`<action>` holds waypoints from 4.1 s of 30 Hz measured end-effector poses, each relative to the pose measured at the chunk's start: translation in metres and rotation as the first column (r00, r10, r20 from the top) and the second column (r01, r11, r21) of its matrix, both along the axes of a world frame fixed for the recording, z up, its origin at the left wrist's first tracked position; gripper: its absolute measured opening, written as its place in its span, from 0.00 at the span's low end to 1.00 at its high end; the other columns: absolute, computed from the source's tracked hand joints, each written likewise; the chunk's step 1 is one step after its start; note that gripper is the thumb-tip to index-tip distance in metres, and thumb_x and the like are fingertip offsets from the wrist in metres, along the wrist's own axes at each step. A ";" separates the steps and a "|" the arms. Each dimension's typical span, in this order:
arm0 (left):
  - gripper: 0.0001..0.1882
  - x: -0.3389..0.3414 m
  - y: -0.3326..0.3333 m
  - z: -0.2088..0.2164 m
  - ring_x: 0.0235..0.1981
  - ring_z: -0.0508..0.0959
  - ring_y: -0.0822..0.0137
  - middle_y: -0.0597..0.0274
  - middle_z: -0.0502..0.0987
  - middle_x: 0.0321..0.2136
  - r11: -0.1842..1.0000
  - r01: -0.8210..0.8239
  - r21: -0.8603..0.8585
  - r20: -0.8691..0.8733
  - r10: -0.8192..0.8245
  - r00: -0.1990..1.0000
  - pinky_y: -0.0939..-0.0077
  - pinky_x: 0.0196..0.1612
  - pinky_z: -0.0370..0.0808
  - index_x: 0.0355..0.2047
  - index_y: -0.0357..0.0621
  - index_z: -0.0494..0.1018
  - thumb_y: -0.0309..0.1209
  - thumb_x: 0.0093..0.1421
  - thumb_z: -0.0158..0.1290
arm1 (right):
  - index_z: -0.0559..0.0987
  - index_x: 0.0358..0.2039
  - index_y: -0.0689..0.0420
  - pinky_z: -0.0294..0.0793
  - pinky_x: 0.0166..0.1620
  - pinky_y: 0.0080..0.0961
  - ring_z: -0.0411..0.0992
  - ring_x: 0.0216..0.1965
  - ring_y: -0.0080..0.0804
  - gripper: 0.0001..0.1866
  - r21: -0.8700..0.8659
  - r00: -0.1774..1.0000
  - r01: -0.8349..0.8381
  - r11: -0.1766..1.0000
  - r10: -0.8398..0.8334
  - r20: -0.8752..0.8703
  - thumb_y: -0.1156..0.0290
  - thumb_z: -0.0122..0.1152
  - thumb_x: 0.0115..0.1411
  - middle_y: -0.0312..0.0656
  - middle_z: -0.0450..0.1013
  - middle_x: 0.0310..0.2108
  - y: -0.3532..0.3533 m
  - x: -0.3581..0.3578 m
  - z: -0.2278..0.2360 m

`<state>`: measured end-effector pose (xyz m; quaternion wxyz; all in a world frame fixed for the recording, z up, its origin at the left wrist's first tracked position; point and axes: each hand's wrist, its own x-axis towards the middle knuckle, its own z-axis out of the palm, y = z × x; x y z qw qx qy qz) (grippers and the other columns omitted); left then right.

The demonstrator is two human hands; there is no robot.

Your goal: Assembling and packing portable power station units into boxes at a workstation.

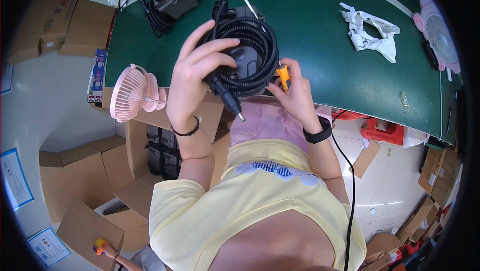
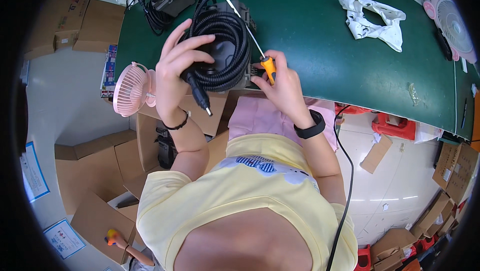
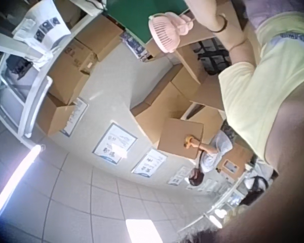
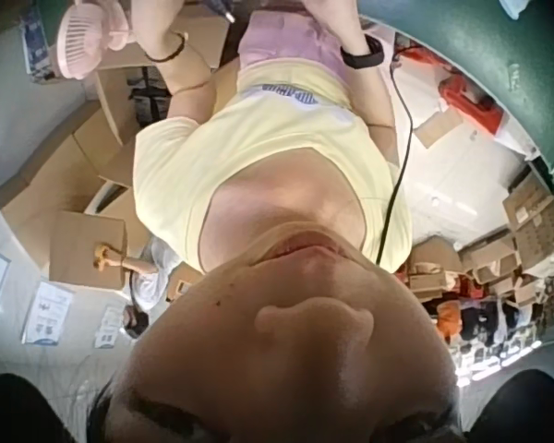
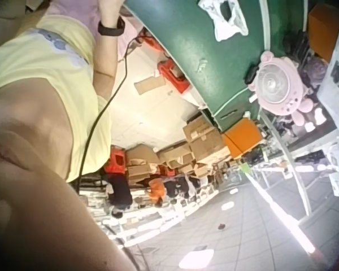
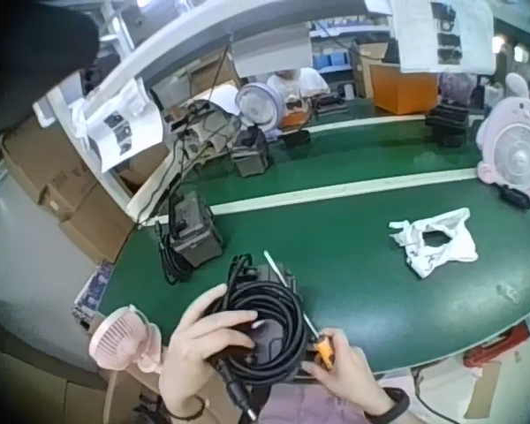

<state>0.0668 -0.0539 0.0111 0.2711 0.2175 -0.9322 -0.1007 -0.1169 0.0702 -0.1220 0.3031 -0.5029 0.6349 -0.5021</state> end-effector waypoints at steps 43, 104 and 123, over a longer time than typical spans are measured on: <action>0.66 -0.030 -0.174 -0.118 0.67 0.55 0.39 0.43 0.56 0.65 0.697 -0.716 0.025 -0.438 0.652 0.619 0.48 0.69 0.55 0.70 0.45 0.47 0.39 0.34 0.76 | 0.60 0.55 0.56 0.77 0.46 0.23 0.75 0.37 0.24 0.20 -0.131 0.755 0.134 0.982 -0.016 0.656 0.83 0.52 0.67 0.53 0.72 0.56 -0.008 -0.013 -0.012; 0.71 -0.175 -0.270 -0.105 0.58 0.60 0.42 0.37 0.55 0.55 0.700 -0.499 0.511 -0.314 0.692 0.650 0.56 0.65 0.62 0.69 0.43 0.40 0.36 0.32 0.77 | 0.64 0.53 0.59 0.77 0.33 0.29 0.79 0.28 0.39 0.19 0.008 0.952 0.305 0.952 -0.305 0.036 0.80 0.57 0.64 0.45 0.81 0.35 -0.007 -0.074 -0.002; 0.24 -0.102 -0.026 -0.035 0.57 0.73 0.48 0.55 0.74 0.56 0.955 0.261 -0.139 -0.274 -0.291 0.917 0.53 0.61 0.70 0.49 0.51 0.79 0.24 0.49 0.65 | 0.61 0.57 0.62 0.72 0.26 0.15 0.70 0.26 0.18 0.20 -0.174 0.833 0.541 0.823 -0.497 0.241 0.72 0.55 0.70 0.43 0.73 0.57 0.001 -0.077 -0.003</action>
